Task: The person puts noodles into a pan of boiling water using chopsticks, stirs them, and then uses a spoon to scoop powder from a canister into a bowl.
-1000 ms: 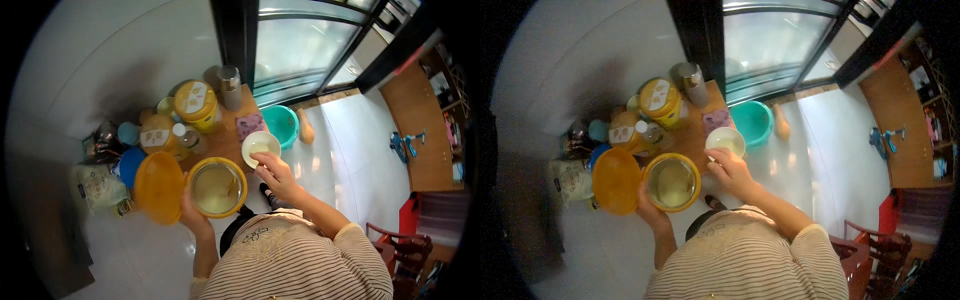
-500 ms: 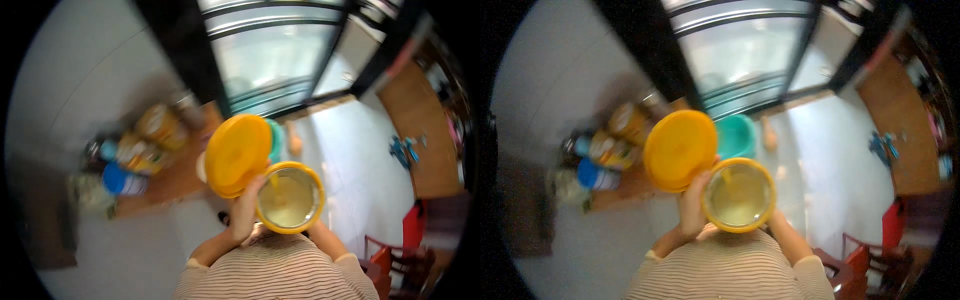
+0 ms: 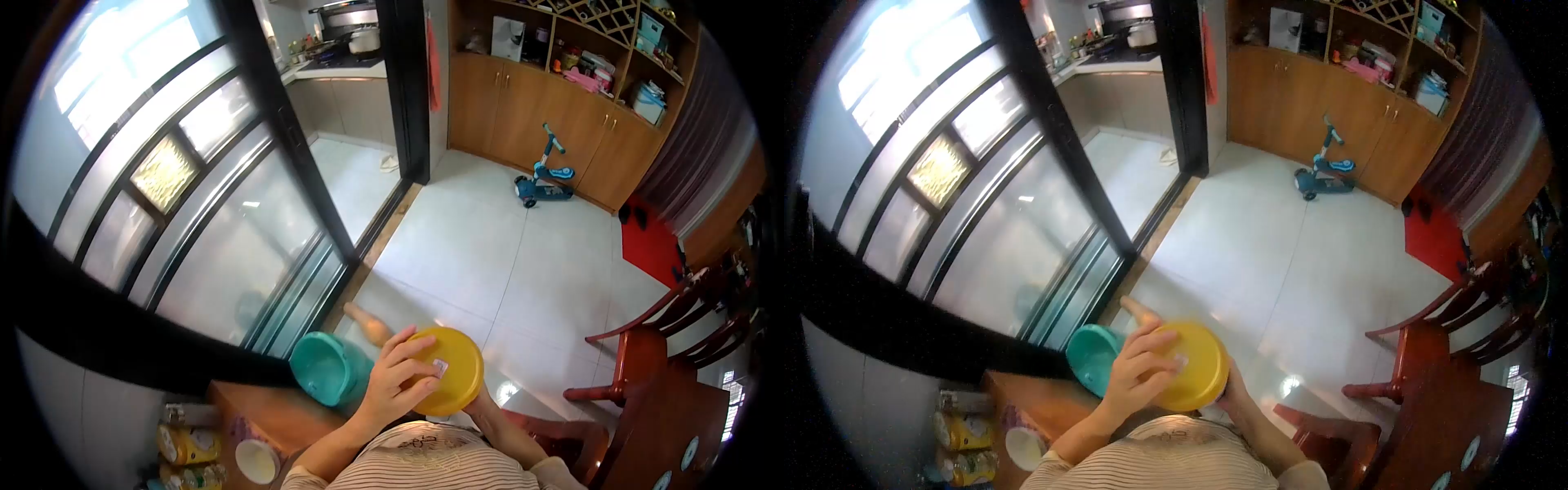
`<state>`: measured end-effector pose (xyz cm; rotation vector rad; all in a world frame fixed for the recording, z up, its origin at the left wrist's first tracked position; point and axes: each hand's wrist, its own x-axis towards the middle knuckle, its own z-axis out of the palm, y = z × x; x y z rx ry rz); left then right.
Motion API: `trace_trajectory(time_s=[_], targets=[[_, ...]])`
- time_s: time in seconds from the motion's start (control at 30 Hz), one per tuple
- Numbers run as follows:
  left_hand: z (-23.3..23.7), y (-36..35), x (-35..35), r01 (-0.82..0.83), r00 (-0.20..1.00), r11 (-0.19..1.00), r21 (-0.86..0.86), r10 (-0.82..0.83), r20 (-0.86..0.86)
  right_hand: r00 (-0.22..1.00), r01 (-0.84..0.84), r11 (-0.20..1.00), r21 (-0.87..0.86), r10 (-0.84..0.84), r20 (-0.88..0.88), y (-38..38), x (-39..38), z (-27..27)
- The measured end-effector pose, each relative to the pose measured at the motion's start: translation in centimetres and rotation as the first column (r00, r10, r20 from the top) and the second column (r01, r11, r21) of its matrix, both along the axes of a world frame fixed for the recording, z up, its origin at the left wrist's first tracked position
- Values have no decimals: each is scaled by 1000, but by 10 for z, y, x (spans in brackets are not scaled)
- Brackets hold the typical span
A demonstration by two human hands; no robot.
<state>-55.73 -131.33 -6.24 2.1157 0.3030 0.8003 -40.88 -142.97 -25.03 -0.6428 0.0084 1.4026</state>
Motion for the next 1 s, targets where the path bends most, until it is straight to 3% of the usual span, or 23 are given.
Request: trace_trajectory(time_s=[0.03,0.17,0.23,0.3,0.4,0.5,0.53,0.57,0.63,0.7,0.77,0.8,0.9,1.0], targets=[[1,10,21,-11,999,1000,-20,12,30,999,27,1000,-12,-27,27,6,18,2],[49,61,99,-138,990,946,292,129,48,972,136,983,-121,-109,208,64,87,59],[37,83,136,-45,993,856,515,94,-70,964,174,974,-143,-138,227,92,124,63],[30,99,185,171,968,840,514,-44,-249,960,220,964,-151,-186,211,113,165,55],[28,153,260,175,967,864,471,-60,-248,946,293,944,-153,-262,193,140,232,38],[28,199,339,302,953,943,136,-302,-21,920,374,917,-138,-348,181,172,298,33],[21,213,366,307,948,951,34,-308,76,907,407,904,-130,-383,172,177,320,31],[18,229,389,254,967,943,-214,-244,72,894,434,893,-117,-412,175,189,345,28],[-3,258,447,136,982,739,-659,-187,-7,854,512,855,-85,-495,163,206,403,16],[-28,288,500,156,927,499,-852,-373,-49,811,574,818,-44,-559,172,225,467,4],[-42,311,542,110,870,155,-982,-493,19,784,607,794,-38,-590,193,244,526,5],[-50,322,568,133,862,185,-974,-506,22,812,573,815,-84,-551,192,257,557,18],[-16,358,644,107,826,245,-964,-561,-51,820,551,826,-117,-510,260,311,628,96],[13,399,711,39,867,275,-961,-488,-104,791,569,815,-112,-505,346,360,735,29]])
